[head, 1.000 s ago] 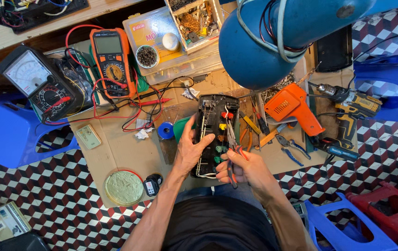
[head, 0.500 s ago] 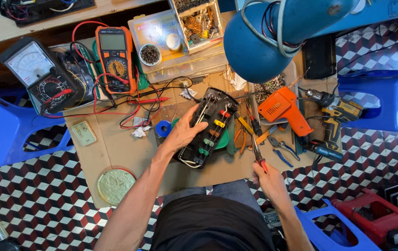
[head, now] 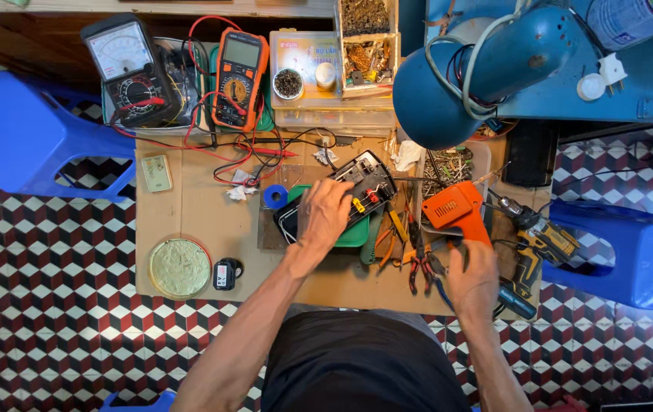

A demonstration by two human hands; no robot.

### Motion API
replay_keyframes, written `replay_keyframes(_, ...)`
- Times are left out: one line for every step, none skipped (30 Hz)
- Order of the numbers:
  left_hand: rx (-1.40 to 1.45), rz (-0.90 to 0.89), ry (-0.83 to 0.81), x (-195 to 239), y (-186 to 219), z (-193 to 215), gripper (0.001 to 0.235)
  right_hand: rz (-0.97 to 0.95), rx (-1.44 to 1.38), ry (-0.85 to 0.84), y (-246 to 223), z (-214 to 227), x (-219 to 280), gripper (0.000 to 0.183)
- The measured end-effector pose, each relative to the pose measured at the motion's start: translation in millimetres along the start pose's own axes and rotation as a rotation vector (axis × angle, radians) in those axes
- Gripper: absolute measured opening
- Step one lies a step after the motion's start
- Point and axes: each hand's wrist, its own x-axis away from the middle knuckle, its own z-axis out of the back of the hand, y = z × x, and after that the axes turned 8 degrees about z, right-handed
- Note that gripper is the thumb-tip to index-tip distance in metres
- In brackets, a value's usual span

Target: The person works on an open electronic device on a cluttered workbench. They apply blue tape to a component, use a heat gun to warm a section, and manipulate internal wires with pliers and their hands.

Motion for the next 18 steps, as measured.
replay_keyframes(0.025,0.028,0.001,6.3,7.9,-7.7,0.023,-0.015,0.050,0.044,4.6,8.6,-8.5,0.042)
replay_keyframes(0.050,0.056,0.002,11.8,14.5,-15.4,0.021,-0.041,0.065,0.006,8.4,12.9,-20.0,0.049)
replay_keyframes(0.048,0.074,0.047,16.2,20.1,-22.2,0.021,-0.065,0.078,-0.031,12.8,16.0,-34.8,0.057)
replay_keyframes(0.047,0.091,0.092,19.9,25.1,-28.6,0.020,-0.088,0.092,-0.069,15.7,16.9,-47.0,0.064)
replay_keyframes(0.047,0.107,0.135,22.1,28.1,-33.9,0.020,-0.138,0.067,-0.148,16.9,15.2,-55.0,0.070)
replay_keyframes(0.037,0.139,0.158,22.8,29.2,-37.1,0.019,-0.187,0.044,-0.228,17.3,11.8,-61.9,0.076)
replay_keyframes(0.030,0.167,0.182,21.2,31.3,-40.5,0.017,-0.236,0.023,-0.304,18.8,9.6,-68.6,0.082)
replay_keyframes(0.023,0.195,0.207,19.5,33.3,-43.0,0.015,-0.247,0.019,-0.299,19.9,7.1,-73.4,0.081)
replay_keyframes(0.017,0.195,0.208,19.8,34.5,-44.3,0.015,-0.261,0.016,-0.300,20.1,4.5,-73.3,0.079)
replay_keyframes(0.010,0.195,0.209,18.9,35.0,-44.7,0.015,-0.275,0.013,-0.301,20.6,2.9,-72.3,0.077)
replay_keyframes(0.004,0.191,0.212,17.7,36.1,-44.9,0.014,-0.237,0.032,-0.294,22.1,2.2,-72.7,0.081)
replay_keyframes(-0.003,0.196,0.206,18.2,37.2,-44.2,0.013,-0.199,0.051,-0.286,22.7,1.0,-72.8,0.085)
replay_keyframes(-0.007,0.202,0.205,17.1,39.1,-44.2,0.013,-0.157,0.073,-0.277,23.6,0.3,-75.5,0.089)
replay_keyframes(-0.011,0.208,0.203,16.1,40.5,-44.1,0.012,-0.140,0.072,-0.258,24.0,-1.0,-77.8,0.089)
replay_keyframes(-0.025,0.180,0.214,17.8,40.9,-44.1,0.011,-0.125,0.071,-0.244,24.3,-2.3,-75.9,0.088)
replay_keyframes(-0.039,0.153,0.225,18.7,40.7,-44.0,0.011,-0.111,0.069,-0.230,24.7,-3.0,-73.5,0.088)
replay_keyframes(-0.053,0.124,0.240,18.6,40.8,-43.6,0.011,-0.096,0.049,-0.212,25.0,-2.4,-72.7,0.086)
replay_keyframes(-0.065,0.111,0.246,19.7,41.3,-43.5,0.010,-0.081,0.029,-0.193,25.4,-0.4,-71.0,0.084)
